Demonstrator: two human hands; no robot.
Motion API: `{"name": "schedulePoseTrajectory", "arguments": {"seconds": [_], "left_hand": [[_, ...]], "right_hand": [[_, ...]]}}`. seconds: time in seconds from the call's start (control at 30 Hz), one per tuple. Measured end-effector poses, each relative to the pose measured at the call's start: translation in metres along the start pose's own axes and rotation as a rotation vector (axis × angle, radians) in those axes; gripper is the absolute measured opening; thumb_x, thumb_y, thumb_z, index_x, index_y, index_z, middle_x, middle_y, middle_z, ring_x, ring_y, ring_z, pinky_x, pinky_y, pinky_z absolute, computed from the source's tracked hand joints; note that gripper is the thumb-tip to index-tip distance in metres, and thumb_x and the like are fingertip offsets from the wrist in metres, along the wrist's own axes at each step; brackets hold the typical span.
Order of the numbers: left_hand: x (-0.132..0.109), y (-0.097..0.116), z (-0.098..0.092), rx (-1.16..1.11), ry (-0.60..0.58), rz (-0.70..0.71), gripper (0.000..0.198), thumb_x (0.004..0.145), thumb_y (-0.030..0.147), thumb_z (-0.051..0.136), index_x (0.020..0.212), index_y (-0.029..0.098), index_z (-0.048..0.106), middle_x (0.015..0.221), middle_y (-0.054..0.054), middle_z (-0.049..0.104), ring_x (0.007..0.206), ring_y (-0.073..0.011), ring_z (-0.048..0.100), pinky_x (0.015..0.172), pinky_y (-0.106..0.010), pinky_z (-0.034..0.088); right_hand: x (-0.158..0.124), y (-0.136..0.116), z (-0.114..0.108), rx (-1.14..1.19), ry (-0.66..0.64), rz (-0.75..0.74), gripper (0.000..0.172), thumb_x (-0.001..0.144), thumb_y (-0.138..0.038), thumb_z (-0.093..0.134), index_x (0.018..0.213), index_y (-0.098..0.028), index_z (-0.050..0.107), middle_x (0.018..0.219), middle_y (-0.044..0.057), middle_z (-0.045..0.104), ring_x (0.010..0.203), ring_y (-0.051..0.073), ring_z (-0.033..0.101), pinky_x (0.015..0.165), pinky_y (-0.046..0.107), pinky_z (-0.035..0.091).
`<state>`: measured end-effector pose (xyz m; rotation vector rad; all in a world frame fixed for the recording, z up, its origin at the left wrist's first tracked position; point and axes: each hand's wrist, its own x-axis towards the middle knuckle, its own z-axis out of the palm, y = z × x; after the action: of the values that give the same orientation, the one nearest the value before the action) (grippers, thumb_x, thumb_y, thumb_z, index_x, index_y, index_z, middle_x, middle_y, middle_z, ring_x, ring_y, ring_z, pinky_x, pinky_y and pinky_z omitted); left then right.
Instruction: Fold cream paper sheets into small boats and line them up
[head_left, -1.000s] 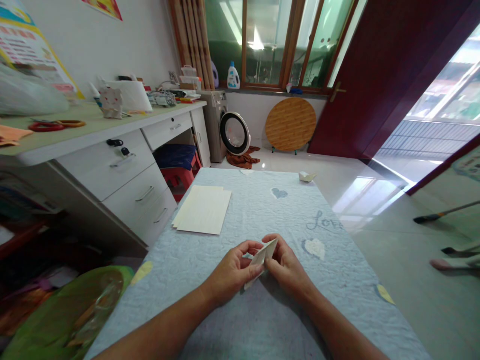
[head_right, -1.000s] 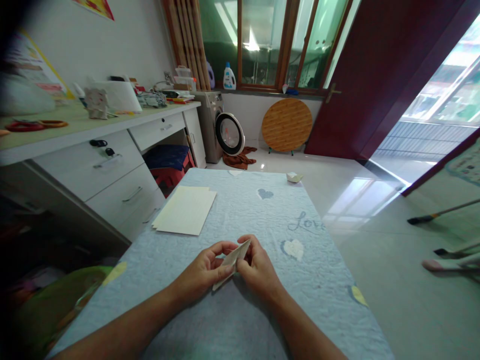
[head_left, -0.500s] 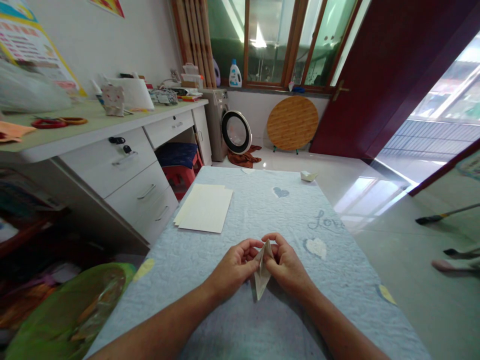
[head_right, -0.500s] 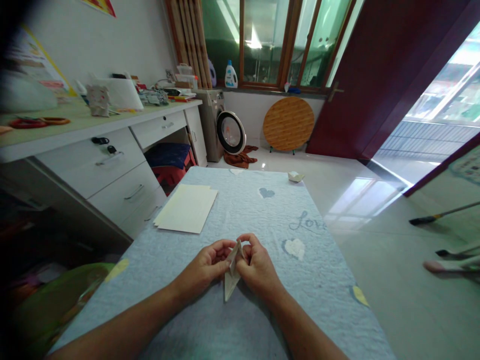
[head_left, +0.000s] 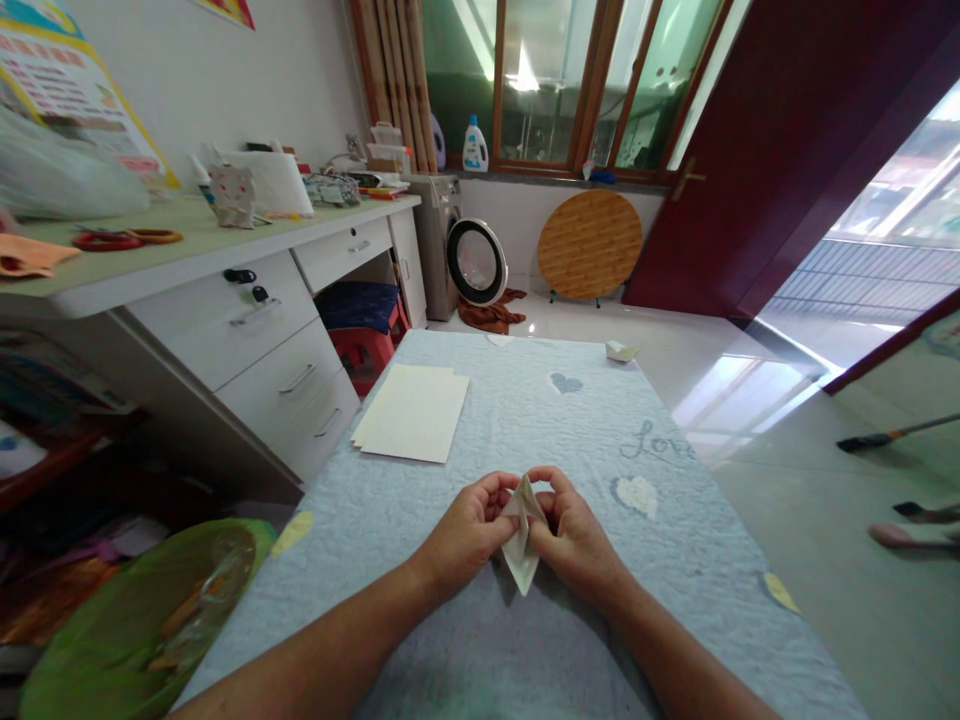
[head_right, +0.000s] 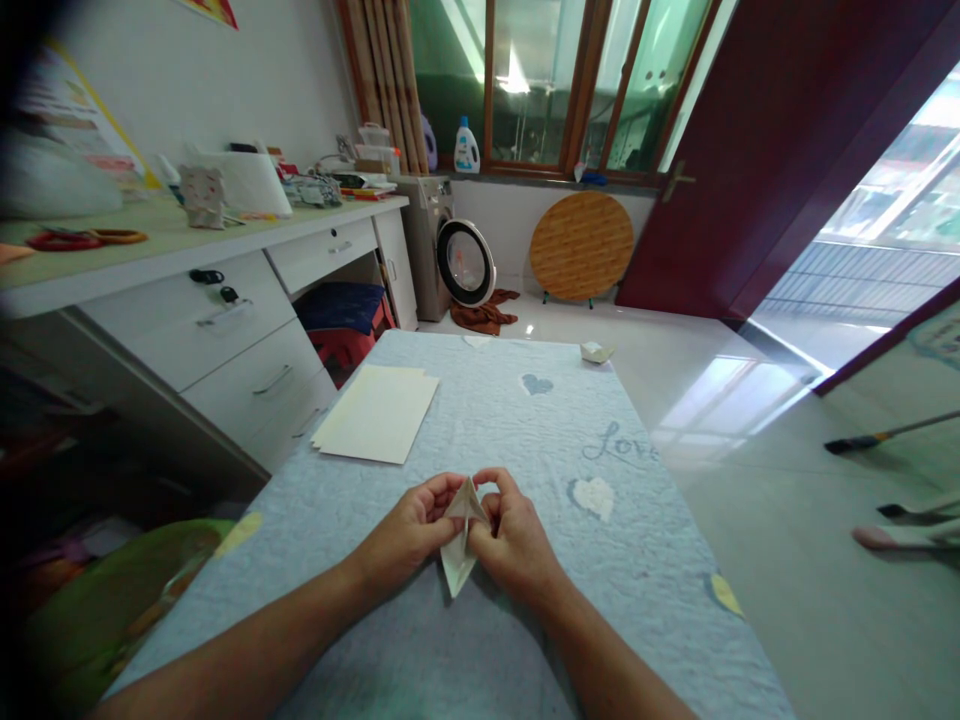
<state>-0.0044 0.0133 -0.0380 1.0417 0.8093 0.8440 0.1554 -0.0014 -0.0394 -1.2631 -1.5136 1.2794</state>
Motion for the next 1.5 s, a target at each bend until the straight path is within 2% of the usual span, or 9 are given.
{"name": "schedulePoseTrajectory", "arguments": {"seconds": [0.23, 0.43, 0.67, 0.93, 1.17, 1.37, 1.5], "left_hand": [[0.001, 0.003, 0.003, 0.029, 0.02, -0.003, 0.032, 0.07, 0.013, 0.066, 0.102, 0.017, 0.061, 0.078, 0.0, 0.061, 0.07, -0.0141, 0.059, 0.069, -0.025, 0.045], [0.001, 0.003, 0.002, 0.024, 0.014, -0.024, 0.036, 0.066, 0.01, 0.061, 0.101, 0.018, 0.062, 0.074, 0.002, 0.058, 0.071, -0.0144, 0.059, 0.065, -0.024, 0.043], [-0.001, 0.005, -0.003, -0.083, -0.08, -0.066, 0.05, 0.061, 0.009, 0.064, 0.11, 0.019, 0.058, 0.082, 0.001, 0.061, 0.074, -0.0142, 0.06, 0.067, -0.024, 0.043], [-0.001, 0.008, -0.008, -0.231, -0.124, -0.124, 0.052, 0.064, 0.017, 0.074, 0.113, 0.017, 0.058, 0.088, -0.004, 0.068, 0.071, -0.0145, 0.063, 0.064, -0.024, 0.042], [-0.003, 0.009, -0.007, -0.289, -0.109, -0.139, 0.048, 0.064, 0.016, 0.073, 0.11, 0.016, 0.06, 0.085, -0.003, 0.068, 0.07, -0.0144, 0.063, 0.066, -0.025, 0.043], [-0.002, 0.008, -0.006, -0.337, -0.11, -0.149, 0.047, 0.062, 0.015, 0.072, 0.108, 0.015, 0.06, 0.083, -0.003, 0.068, 0.072, -0.0162, 0.063, 0.07, -0.027, 0.044], [-0.001, 0.007, -0.007, -0.351, -0.091, -0.152, 0.046, 0.062, 0.014, 0.071, 0.107, 0.016, 0.06, 0.081, -0.002, 0.067, 0.073, -0.0165, 0.063, 0.07, -0.027, 0.045]], "right_hand": [[0.002, 0.001, -0.001, -0.022, 0.0, 0.016, 0.039, 0.073, -0.015, 0.052, 0.111, -0.023, 0.048, 0.06, -0.009, 0.053, 0.049, 0.01, 0.043, 0.046, 0.02, 0.027], [0.003, -0.002, -0.002, -0.049, 0.005, 0.014, 0.036, 0.072, -0.015, 0.053, 0.107, -0.022, 0.048, 0.054, -0.012, 0.04, 0.046, 0.009, 0.037, 0.045, 0.02, 0.025], [0.003, 0.0, -0.003, 0.063, -0.048, 0.045, 0.037, 0.074, -0.02, 0.055, 0.11, -0.023, 0.044, 0.063, -0.009, 0.055, 0.049, 0.009, 0.044, 0.045, 0.019, 0.028], [0.002, -0.004, -0.002, 0.174, -0.067, 0.044, 0.038, 0.077, -0.025, 0.063, 0.109, -0.022, 0.043, 0.07, -0.006, 0.06, 0.054, 0.011, 0.052, 0.048, 0.019, 0.035], [0.002, -0.007, -0.003, 0.157, -0.085, 0.047, 0.032, 0.077, -0.024, 0.061, 0.105, -0.021, 0.045, 0.066, -0.007, 0.055, 0.051, 0.009, 0.045, 0.045, 0.018, 0.03], [0.002, -0.007, -0.003, 0.252, -0.084, 0.047, 0.04, 0.071, -0.018, 0.056, 0.109, -0.021, 0.046, 0.065, -0.008, 0.056, 0.051, 0.008, 0.046, 0.047, 0.018, 0.032], [0.002, 0.0, -0.008, 0.367, -0.122, 0.054, 0.042, 0.072, -0.022, 0.056, 0.113, -0.02, 0.047, 0.069, -0.006, 0.059, 0.048, 0.007, 0.043, 0.044, 0.018, 0.03]]}}
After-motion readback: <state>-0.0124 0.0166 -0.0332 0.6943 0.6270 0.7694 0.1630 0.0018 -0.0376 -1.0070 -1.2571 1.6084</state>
